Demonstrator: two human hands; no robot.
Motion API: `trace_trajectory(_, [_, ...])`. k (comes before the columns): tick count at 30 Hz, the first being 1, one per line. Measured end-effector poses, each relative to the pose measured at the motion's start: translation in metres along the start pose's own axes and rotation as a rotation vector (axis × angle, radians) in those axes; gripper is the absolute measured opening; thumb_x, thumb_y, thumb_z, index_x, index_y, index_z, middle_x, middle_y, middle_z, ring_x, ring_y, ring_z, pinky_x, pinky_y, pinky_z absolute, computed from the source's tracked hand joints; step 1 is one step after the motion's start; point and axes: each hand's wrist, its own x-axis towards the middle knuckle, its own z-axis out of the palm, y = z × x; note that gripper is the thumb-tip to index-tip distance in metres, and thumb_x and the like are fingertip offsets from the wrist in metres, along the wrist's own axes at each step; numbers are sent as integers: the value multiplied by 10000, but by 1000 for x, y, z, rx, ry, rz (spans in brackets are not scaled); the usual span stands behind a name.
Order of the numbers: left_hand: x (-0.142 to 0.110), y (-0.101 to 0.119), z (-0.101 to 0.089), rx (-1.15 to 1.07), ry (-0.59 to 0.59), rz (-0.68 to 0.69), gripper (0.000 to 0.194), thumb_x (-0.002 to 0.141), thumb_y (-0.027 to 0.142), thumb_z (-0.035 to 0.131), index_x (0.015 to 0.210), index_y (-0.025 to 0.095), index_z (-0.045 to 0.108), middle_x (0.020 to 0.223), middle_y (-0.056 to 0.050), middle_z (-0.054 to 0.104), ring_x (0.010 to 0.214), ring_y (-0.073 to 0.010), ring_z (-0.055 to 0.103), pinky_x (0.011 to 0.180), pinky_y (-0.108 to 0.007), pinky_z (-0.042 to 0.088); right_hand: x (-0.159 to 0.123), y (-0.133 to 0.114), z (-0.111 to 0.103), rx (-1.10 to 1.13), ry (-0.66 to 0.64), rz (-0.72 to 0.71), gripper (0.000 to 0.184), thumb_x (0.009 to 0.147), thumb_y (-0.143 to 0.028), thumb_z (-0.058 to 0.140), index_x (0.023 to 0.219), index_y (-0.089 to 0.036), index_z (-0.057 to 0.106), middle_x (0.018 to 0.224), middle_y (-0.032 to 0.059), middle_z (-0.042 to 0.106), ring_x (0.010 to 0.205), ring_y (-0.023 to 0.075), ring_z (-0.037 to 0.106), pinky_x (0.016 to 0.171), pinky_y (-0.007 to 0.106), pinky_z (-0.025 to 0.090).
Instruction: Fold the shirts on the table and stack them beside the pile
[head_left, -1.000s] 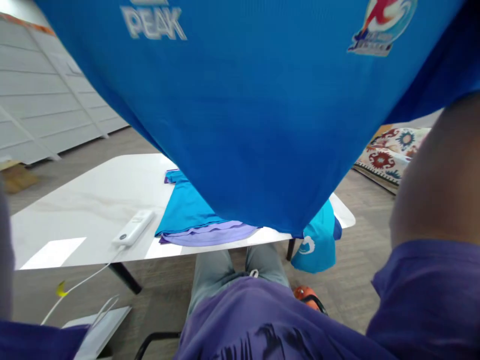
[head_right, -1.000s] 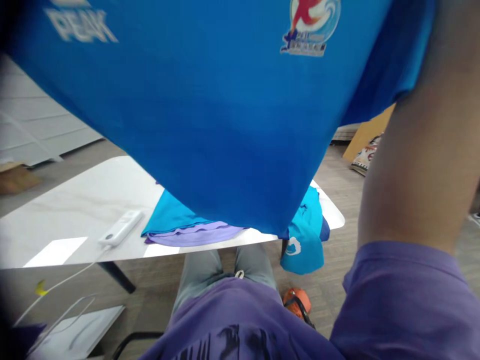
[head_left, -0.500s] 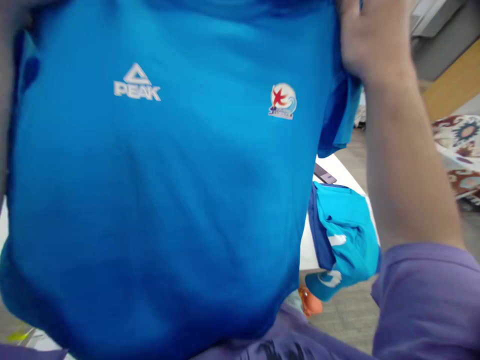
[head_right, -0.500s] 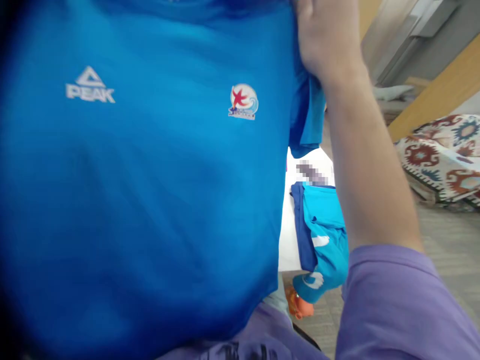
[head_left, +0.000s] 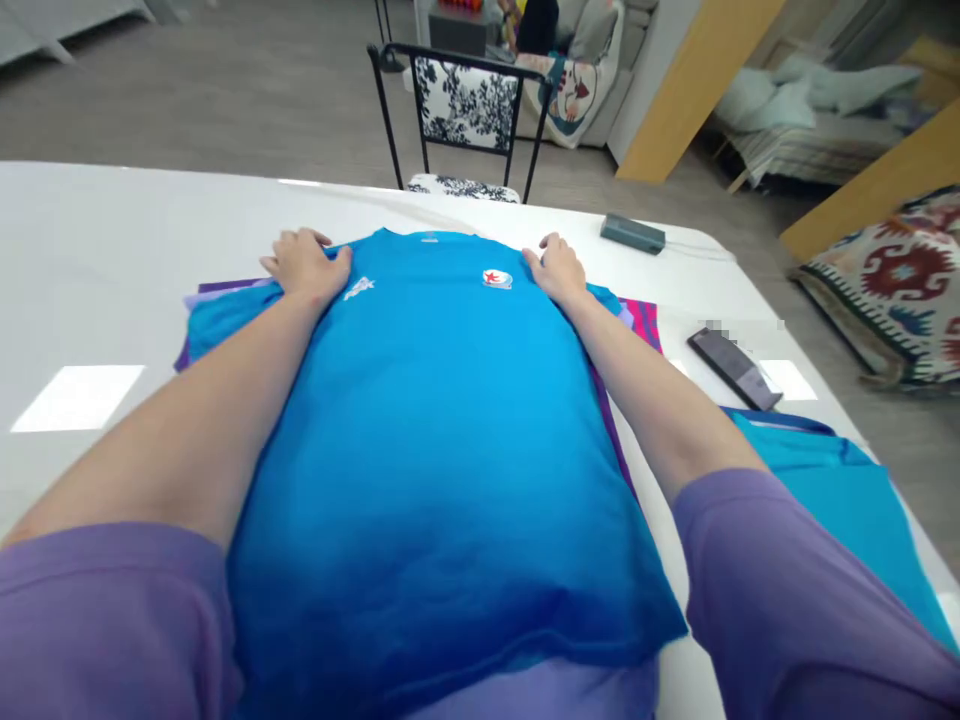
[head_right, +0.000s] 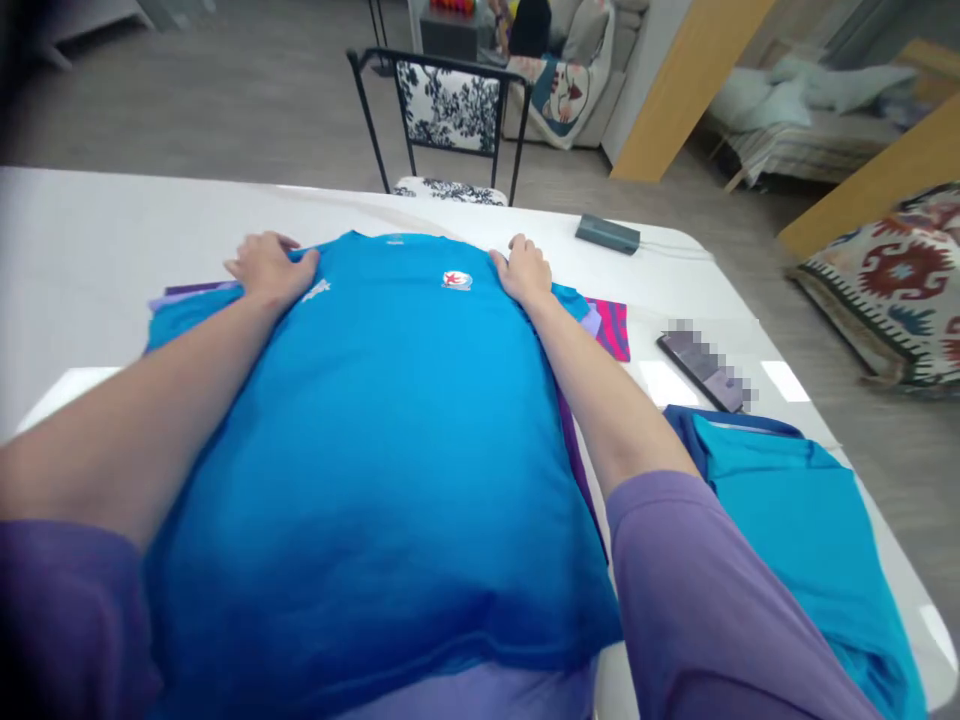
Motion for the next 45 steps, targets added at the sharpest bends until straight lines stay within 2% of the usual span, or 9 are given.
trace_trajectory(8, [7,23,-12,7,36,279,581,1090,687,597,1479,257,547,1740,33,402,1631,-252,233,1440,-535,49,-22,68,-96,-106,-27,-16,708,1111,-818,472,1402,-199,652,1244,161,757,1274,374,689,1166,604,537])
trace_trajectory(15, [-92,160,26,-83,-273,571,465,1042,593,737,1305,210,732,1191,-39,786,1101,-221,668,1227,-377,474,-218,188,-238,-402,-295,418,553,1033,-723,700,1154,-196,809,1119,166,827,1058,323,776,970,427,594])
trace_trajectory(20, [-228,276,91,-133,-631,637,367,991,612,772,1131,273,784,1144,-57,845,1109,-295,765,1002,-349,548,-350,231,-223,-374,-300,536,598,983,-657,799,1290,-144,771,1319,223,794,1164,333,770,932,365,574])
trace_trajectory(25, [-306,331,142,-111,-698,561,576,996,796,645,1104,249,790,1135,-128,867,1114,-335,800,935,-370,575,-411,212,-214,-150,-157,331,301,1064,-408,681,1263,-200,771,1266,136,812,1117,285,752,950,340,542])
trace_trajectory(30, [-315,355,163,-112,-764,456,696,941,912,612,866,239,771,882,-120,859,995,-326,823,835,-343,571,-431,200,-236,188,-236,244,492,1052,-696,658,1122,-229,795,1115,70,825,984,244,737,881,316,560])
trace_trajectory(33, [-316,365,171,-129,-780,412,646,920,874,678,829,240,757,877,-110,864,999,-317,819,801,-328,563,-416,201,-225,45,-15,423,543,1034,-705,688,1188,-190,763,1202,134,812,1091,279,745,931,342,571])
trace_trajectory(37, [-320,374,171,-202,-799,382,440,916,686,794,905,247,783,886,-70,873,924,-273,803,767,-313,572,-396,192,-208,-107,-197,422,494,1000,-629,784,1294,-232,775,1341,132,798,1230,318,738,990,363,573])
trace_trajectory(41, [-321,375,148,-353,-827,350,393,983,614,735,1033,225,768,960,-94,882,814,-247,778,732,-323,590,-403,187,-230,-210,-68,402,313,1104,-457,640,1263,-261,824,1380,159,770,1272,353,730,1005,421,591])
trace_trajectory(45, [-320,374,103,-542,-861,308,480,1054,672,595,1228,231,669,1132,-145,873,839,-244,813,746,-340,640,-422,181,-285,159,234,325,356,1104,-539,640,1165,-234,811,1079,125,796,1049,321,770,894,442,661])
